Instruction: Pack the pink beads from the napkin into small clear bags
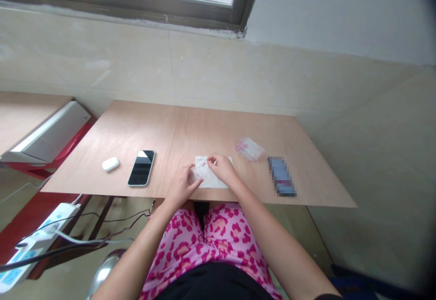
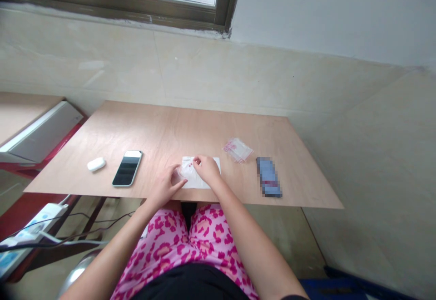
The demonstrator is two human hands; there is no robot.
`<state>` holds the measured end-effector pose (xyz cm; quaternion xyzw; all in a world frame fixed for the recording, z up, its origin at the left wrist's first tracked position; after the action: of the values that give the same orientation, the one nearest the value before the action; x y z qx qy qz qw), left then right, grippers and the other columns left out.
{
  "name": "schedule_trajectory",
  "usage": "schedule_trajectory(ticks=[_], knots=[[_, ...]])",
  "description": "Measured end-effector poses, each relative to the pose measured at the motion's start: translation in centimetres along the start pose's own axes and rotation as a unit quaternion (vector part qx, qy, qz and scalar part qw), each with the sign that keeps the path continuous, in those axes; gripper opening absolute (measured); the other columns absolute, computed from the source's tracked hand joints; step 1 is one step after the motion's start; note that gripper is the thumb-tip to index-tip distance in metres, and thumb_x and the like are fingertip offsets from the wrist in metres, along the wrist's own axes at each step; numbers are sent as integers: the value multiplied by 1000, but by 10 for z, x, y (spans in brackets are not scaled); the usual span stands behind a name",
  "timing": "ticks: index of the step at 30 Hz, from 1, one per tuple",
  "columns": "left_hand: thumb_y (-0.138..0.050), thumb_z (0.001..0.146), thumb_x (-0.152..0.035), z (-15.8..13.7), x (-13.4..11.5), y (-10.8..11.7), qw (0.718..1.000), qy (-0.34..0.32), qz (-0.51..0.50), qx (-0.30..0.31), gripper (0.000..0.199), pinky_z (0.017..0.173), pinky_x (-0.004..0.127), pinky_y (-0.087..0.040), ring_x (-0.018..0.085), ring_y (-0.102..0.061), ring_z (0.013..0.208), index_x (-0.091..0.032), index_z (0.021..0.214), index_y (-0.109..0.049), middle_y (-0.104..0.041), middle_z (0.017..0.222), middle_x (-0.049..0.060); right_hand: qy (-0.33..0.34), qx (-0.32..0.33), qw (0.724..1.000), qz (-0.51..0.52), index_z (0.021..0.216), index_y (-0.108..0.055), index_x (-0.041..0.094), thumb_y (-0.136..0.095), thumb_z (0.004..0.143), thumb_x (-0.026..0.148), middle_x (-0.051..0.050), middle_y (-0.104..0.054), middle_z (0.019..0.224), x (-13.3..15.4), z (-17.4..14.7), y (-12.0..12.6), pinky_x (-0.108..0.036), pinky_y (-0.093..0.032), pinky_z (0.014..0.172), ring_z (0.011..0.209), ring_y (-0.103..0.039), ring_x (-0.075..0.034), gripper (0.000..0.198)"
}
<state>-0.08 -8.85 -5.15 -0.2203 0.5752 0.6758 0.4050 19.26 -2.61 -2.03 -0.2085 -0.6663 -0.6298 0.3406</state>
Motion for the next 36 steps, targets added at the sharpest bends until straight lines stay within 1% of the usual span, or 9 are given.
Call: schedule_trajectory(ticks=[5,9,12,15,19,24,30,33,36], knots=[[-73,89,-39,0,0,0,1000,1,-1,-1,54,102,46,-49,29,-63,117,-23,136,-52,-64,129,11,51,35,994,-89,104,-72,19,-63,89,13,-7,-72,103,-12,7,-15,-27,-47,86,93,-65,-18,18],[-73,88,-40,0,1,0,1000,2,4,-2,55,102,46,-50,29,-63,117,-24,137,-52,-65,129,11,54,32,993,-103,98,-72,19,-64,91,15,-8,-71,104,-11,9,-18,-27,-47,85,95,-64,-19,12],[-73,89,-41,1,0,1,1000,8,7,3,55,101,46,-50,29,-64,115,-23,137,-52,-65,128,11,45,16,997,-59,91,-72,18,-67,89,17,-7,-73,98,-4,7,-12,-27,-47,83,92,-65,-19,5],[-72,90,-43,2,1,0,1000,15,7,3,55,100,46,-50,29,-64,113,-23,137,-51,-65,127,12,36,8,999,37,88,-72,18,-63,93,21,-4,-74,89,10,-1,-3,-26,-48,76,81,-66,-17,11],[-71,90,-45,1,3,-2,1000,21,5,-11,57,97,46,-51,29,-65,108,-22,138,-50,-64,126,12,82,51,991,89,90,-75,20,-62,96,32,-3,-77,89,27,-12,4,-27,-47,74,79,-67,-17,19],[-71,90,-44,-1,4,-2,1000,20,4,-23,57,99,46,-50,29,-65,110,-23,138,-49,-64,127,12,11,19,999,24,95,-76,18,-62,95,27,-6,-77,92,11,-5,2,-29,-49,79,82,-67,-19,16],[-72,90,-42,-2,4,-1,1000,15,-5,-22,55,101,45,-49,29,-63,116,-23,137,-50,-64,129,12,44,37,993,-103,97,-72,19,-68,89,21,-7,-72,99,1,-2,-18,-27,-46,84,93,-65,-19,8],[-71,90,-43,-2,4,0,1000,21,-7,-17,57,102,46,-49,30,-63,117,-23,138,-49,-63,131,12,42,25,993,-111,91,-70,18,-65,90,17,-7,-71,97,2,-2,-20,-27,-46,82,91,-64,-19,6],[-72,90,-43,-1,3,1,1000,27,-5,-13,57,100,46,-50,30,-64,116,-22,138,-49,-63,129,12,36,13,998,-58,86,-70,18,-63,89,15,-6,-72,91,4,-2,-14,-27,-46,80,86,-64,-18,8]])
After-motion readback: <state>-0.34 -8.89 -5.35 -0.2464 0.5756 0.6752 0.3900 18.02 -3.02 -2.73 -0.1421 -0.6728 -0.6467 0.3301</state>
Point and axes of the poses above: each hand's wrist, its own z-axis towards the middle knuckle, its own y-axis out of the back of the hand, x = y × z, the point moved 2 cm from there along z, towards the middle knuckle
